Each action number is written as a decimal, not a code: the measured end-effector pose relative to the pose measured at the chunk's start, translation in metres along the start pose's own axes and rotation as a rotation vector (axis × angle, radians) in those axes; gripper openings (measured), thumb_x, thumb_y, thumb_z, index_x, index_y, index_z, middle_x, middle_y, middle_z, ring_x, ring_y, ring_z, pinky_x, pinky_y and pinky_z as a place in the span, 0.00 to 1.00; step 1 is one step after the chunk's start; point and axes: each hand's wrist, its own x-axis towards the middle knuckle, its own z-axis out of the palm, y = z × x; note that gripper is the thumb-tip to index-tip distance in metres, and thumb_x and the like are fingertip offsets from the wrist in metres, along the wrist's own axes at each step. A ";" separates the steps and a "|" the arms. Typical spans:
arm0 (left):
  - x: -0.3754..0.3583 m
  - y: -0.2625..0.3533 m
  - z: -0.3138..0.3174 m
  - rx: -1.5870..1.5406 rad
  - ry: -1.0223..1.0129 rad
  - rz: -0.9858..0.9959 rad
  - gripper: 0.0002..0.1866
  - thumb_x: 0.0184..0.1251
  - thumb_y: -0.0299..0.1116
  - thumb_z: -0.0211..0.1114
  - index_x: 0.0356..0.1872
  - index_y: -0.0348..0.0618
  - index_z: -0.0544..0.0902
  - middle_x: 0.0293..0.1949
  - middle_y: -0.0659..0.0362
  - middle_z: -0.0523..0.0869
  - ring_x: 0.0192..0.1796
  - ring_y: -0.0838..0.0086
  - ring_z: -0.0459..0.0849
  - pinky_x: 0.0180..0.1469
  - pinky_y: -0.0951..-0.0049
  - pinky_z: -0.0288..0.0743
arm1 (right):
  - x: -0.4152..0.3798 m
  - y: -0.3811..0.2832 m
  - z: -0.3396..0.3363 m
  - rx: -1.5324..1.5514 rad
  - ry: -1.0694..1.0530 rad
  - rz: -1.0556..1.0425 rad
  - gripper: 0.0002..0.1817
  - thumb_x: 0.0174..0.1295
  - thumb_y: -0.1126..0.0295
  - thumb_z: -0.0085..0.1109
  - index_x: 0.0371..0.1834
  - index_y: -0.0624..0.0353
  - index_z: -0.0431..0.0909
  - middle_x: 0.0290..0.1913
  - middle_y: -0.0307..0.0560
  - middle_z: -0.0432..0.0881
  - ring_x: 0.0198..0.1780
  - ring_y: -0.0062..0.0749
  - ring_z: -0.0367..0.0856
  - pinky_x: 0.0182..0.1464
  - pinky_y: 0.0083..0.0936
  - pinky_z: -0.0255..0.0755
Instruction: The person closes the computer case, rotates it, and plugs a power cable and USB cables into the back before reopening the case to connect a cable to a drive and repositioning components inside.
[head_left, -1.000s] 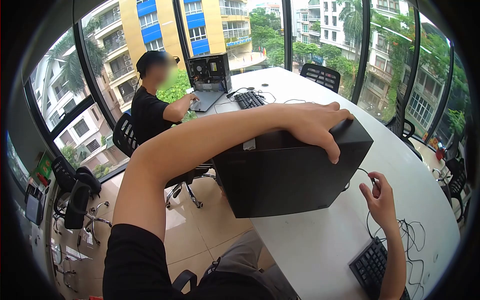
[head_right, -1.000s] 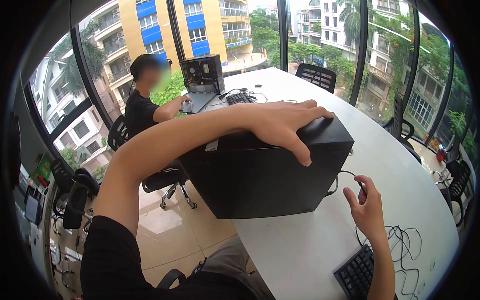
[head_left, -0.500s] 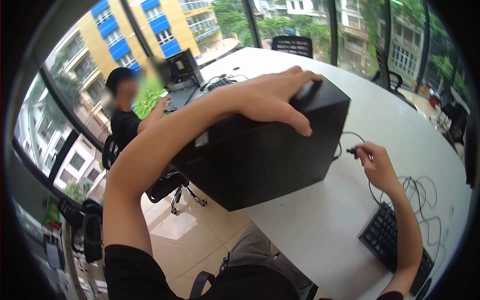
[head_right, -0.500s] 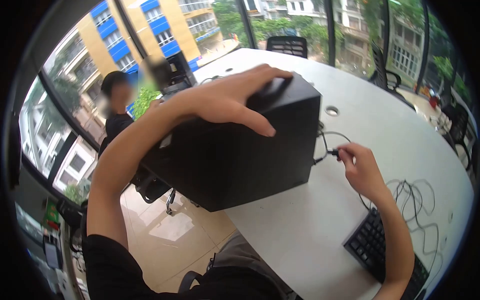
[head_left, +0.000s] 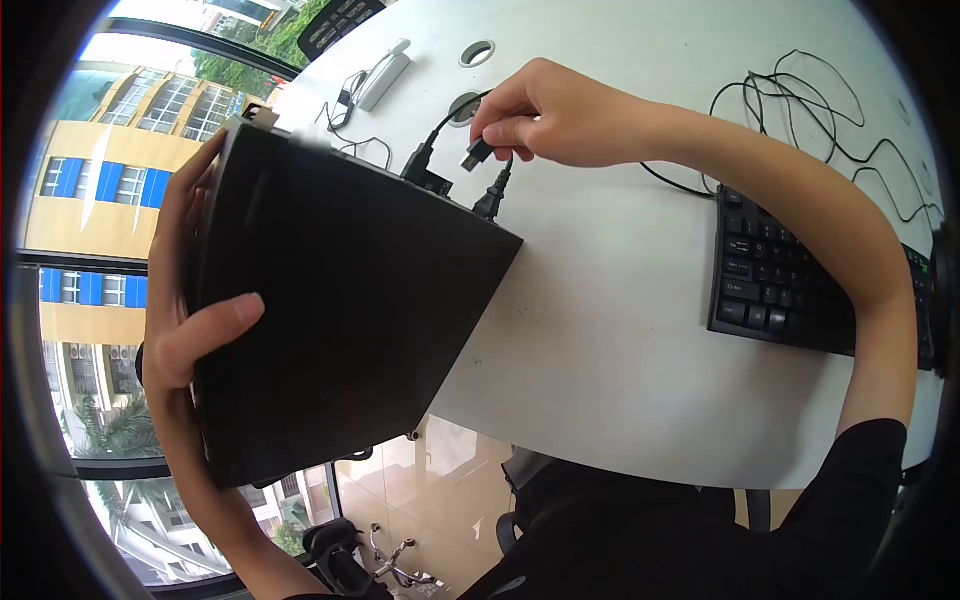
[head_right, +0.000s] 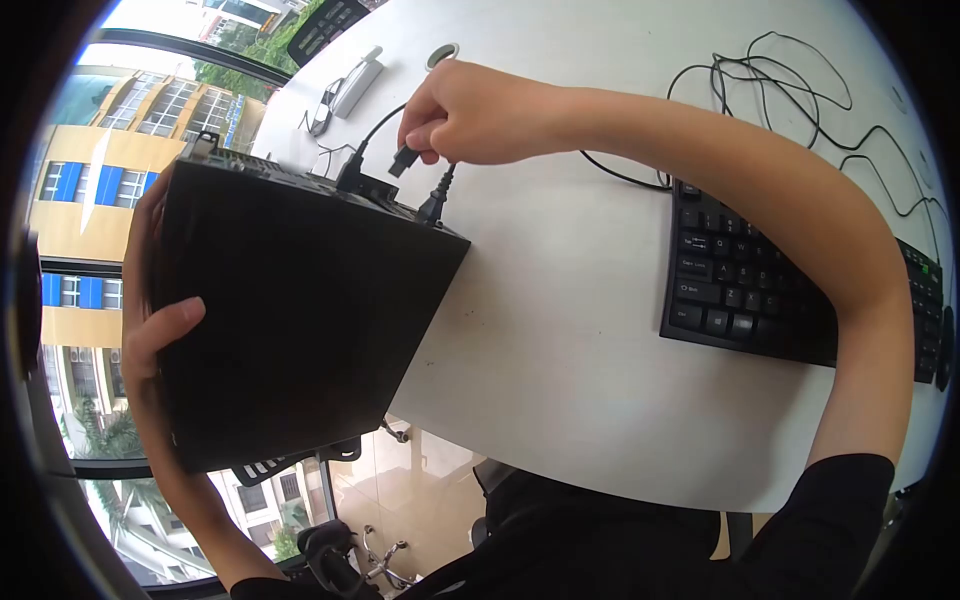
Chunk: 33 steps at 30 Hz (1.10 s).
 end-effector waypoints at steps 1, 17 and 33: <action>0.000 0.001 0.002 0.010 0.014 -0.021 0.67 0.29 0.48 0.74 0.83 0.38 0.64 0.66 0.40 0.80 0.68 0.50 0.81 0.75 0.53 0.69 | 0.001 0.003 0.002 0.012 -0.021 -0.004 0.11 0.78 0.73 0.58 0.52 0.67 0.88 0.36 0.42 0.87 0.36 0.23 0.79 0.43 0.25 0.76; -0.001 0.000 0.022 0.054 0.346 -0.207 0.70 0.21 0.49 0.72 0.83 0.41 0.64 0.66 0.44 0.81 0.66 0.49 0.84 0.73 0.49 0.79 | 0.015 0.016 0.007 0.162 0.044 -0.274 0.12 0.66 0.85 0.58 0.46 0.70 0.91 0.39 0.51 0.89 0.40 0.31 0.86 0.44 0.27 0.79; 0.001 0.002 0.020 0.108 0.359 -0.260 0.70 0.19 0.50 0.72 0.81 0.40 0.65 0.62 0.44 0.82 0.63 0.49 0.85 0.68 0.48 0.82 | 0.028 0.007 0.018 0.204 0.090 -0.396 0.12 0.60 0.83 0.57 0.40 0.74 0.91 0.37 0.64 0.92 0.40 0.43 0.94 0.49 0.30 0.87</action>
